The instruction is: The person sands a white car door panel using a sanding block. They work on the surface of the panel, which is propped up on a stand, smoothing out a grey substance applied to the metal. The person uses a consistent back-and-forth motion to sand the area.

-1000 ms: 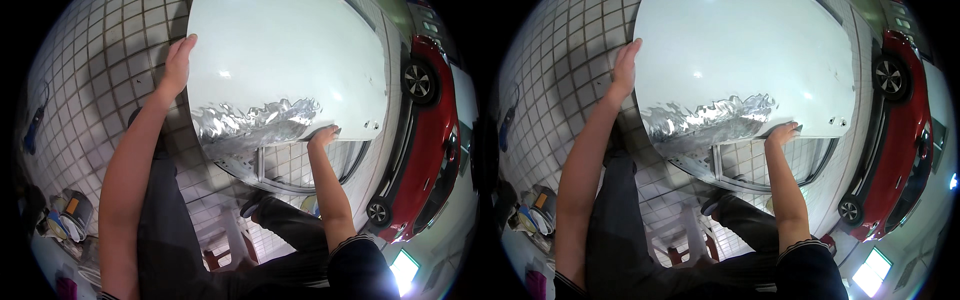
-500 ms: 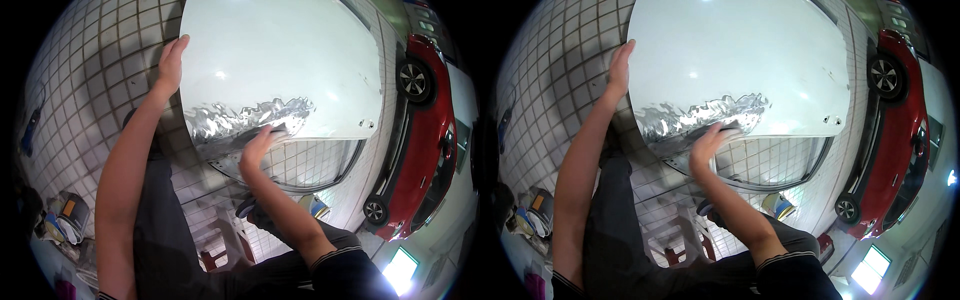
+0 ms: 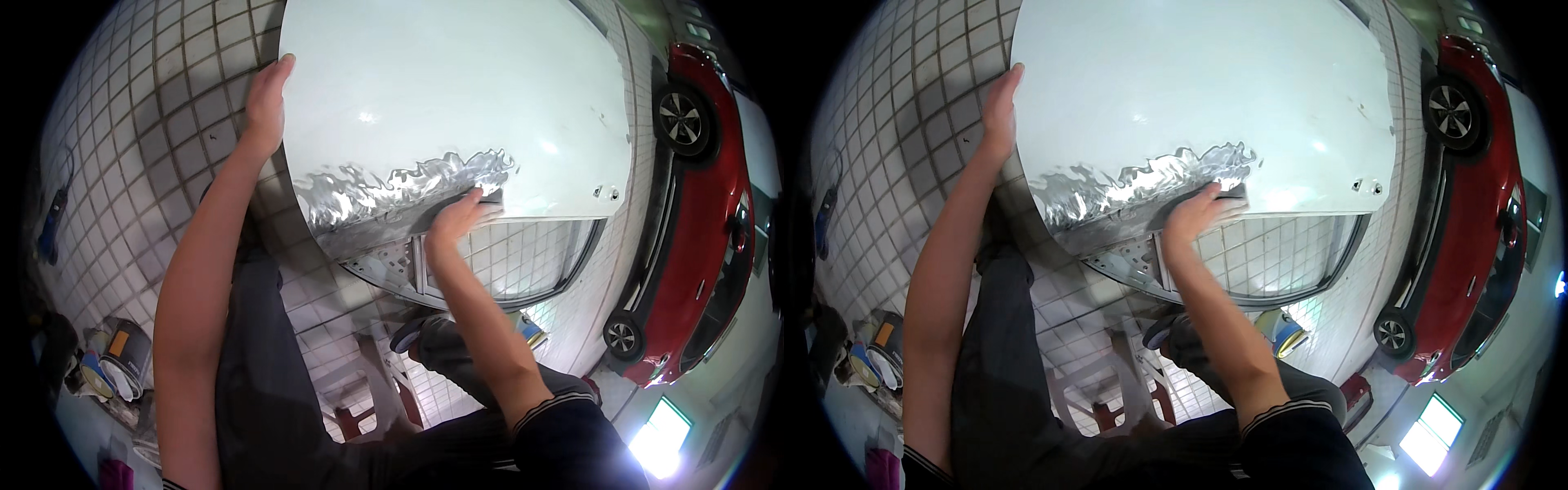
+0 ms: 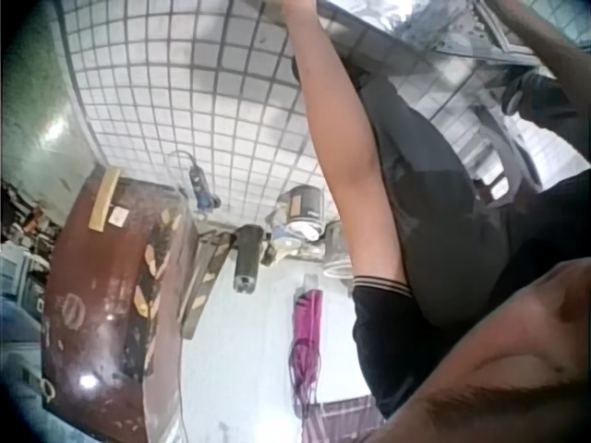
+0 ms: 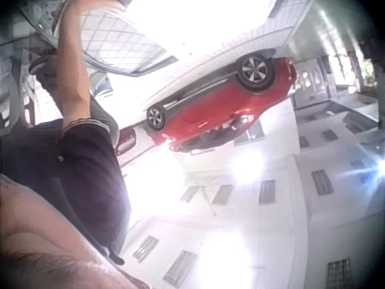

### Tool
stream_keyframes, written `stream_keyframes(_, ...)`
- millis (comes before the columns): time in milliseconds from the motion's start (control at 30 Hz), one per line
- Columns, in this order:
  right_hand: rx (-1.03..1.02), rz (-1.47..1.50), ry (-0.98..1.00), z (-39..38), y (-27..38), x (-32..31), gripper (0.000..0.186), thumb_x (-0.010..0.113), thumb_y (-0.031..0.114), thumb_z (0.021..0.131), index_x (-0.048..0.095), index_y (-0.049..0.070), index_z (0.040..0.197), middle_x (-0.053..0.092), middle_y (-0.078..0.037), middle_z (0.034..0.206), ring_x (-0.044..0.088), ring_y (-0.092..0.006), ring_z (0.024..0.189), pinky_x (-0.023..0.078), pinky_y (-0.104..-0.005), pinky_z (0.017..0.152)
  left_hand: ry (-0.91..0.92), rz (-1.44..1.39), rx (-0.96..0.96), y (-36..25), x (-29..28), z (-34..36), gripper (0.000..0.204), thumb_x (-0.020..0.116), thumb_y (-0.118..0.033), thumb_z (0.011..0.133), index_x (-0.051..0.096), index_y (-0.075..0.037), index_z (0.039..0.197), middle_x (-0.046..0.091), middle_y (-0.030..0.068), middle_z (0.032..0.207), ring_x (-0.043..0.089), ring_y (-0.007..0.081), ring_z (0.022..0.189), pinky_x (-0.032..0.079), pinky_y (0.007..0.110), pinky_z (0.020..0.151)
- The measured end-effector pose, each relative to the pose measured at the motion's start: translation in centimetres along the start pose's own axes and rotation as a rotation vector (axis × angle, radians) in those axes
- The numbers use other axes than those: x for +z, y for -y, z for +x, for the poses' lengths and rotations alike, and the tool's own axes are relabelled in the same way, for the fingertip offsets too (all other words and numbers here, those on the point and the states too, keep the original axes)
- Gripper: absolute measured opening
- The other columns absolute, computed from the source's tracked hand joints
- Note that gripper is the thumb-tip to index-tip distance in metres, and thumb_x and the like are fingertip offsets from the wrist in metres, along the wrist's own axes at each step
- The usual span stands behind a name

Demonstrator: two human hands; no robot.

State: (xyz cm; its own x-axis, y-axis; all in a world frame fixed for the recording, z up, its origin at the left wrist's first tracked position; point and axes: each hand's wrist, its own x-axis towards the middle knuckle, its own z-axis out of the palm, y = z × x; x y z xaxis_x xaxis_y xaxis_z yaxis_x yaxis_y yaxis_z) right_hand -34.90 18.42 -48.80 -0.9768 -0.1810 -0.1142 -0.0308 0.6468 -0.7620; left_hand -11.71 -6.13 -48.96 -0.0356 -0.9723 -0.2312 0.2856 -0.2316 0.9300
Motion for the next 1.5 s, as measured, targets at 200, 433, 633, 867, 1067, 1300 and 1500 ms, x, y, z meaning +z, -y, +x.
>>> stream_keyframes(200, -0.121, -0.187, -0.193, 10.0, -0.4, -4.0, 0.079, 0.032, 0.046, 0.111, 0.011, -0.011, 0.162, 0.009, -0.031, 0.171, 0.01, -0.0424, 0.16, 0.012, -0.0448, 0.131, 0.064, 0.097, -0.037, -0.9, -0.6, -0.4, 0.045, 0.06, -0.04, 0.105, 0.07, 0.004, 0.114, 0.066, 0.0017, 0.109, 0.054, 0.0109, 0.107, 0.04, 0.028, 0.101)
stream_keyframes(433, -0.302, -0.387, 0.018, 2.3, 0.4, -2.9, 0.081, 0.034, 0.045, 0.111, 0.004, -0.008, 0.164, 0.002, -0.03, 0.172, 0.002, -0.043, 0.161, 0.003, -0.049, 0.131, 0.088, 0.0, -0.095, -0.9, -0.9, -0.2, 0.045, 0.06, -0.041, 0.105, 0.069, 0.003, 0.113, 0.065, 0.0003, 0.108, 0.052, 0.0103, 0.105, 0.039, 0.027, 0.1)
stream_keyframes(633, -0.675, -0.309, 0.217, -10.9, 1.5, 0.5, 0.087, 0.035, 0.051, 0.109, 0.002, -0.008, 0.164, -0.001, -0.034, 0.171, -0.003, -0.0475, 0.16, -0.001, -0.0561, 0.129, 0.085, 0.01, -0.037, 0.0, -1.5, 0.2, 0.044, 0.062, -0.039, 0.105, 0.07, 0.003, 0.117, 0.067, 0.0018, 0.113, 0.054, 0.0105, 0.11, 0.039, 0.028, 0.103)
stream_keyframes(867, -0.737, -0.214, 0.384, -20.2, 1.6, 1.4, 0.092, 0.034, 0.062, 0.107, 0.022, -0.012, 0.16, 0.019, -0.038, 0.166, 0.013, -0.053, 0.156, 0.007, -0.0626, 0.125, 0.008, -0.028, -0.044, 0.7, -0.6, 0.2, 0.044, 0.063, -0.036, 0.104, 0.07, 0.003, 0.123, 0.069, 0.0038, 0.121, 0.056, 0.0124, 0.118, 0.038, 0.028, 0.109)
stream_keyframes(1067, -0.825, -0.209, 0.401, -14.6, 1.1, 0.6, 0.075, 0.04, 0.051, 0.109, 0.032, -0.003, 0.16, 0.033, -0.031, 0.164, 0.027, -0.0501, 0.153, 0.012, -0.0631, 0.125, 0.076, 0.041, 0.055, 1.2, -2.4, 0.1, 0.046, 0.058, -0.035, 0.106, 0.066, 0.002, 0.13, 0.067, 0.0086, 0.131, 0.056, 0.0166, 0.127, 0.036, 0.031, 0.115)
stream_keyframes(1300, -0.978, -0.298, 0.26, 1.2, 3.4, -2.0, 0.074, 0.038, 0.055, 0.107, 0.037, 0.002, 0.16, 0.036, -0.023, 0.165, 0.028, -0.045, 0.155, 0.013, -0.0605, 0.126, 0.025, 0.099, -0.017, 1.4, -2.0, 0.3, 0.051, 0.054, -0.037, 0.108, 0.06, 0.003, 0.138, 0.061, 0.0107, 0.141, 0.055, 0.0202, 0.133, 0.035, 0.033, 0.118)
stream_keyframes(1500, -0.877, -0.457, 0.079, 14.5, 1.4, -6.2, 0.074, 0.033, 0.049, 0.11, 0.023, 0.0, 0.165, 0.023, -0.026, 0.17, 0.016, -0.043, 0.159, 0.008, -0.0529, 0.129, 0.118, -0.012, -0.043, 0.7, -1.7, 0.3, 0.045, 0.057, -0.037, 0.107, 0.068, 0.002, 0.127, 0.068, 0.006, 0.123, 0.057, 0.0154, 0.12, 0.04, 0.031, 0.109)
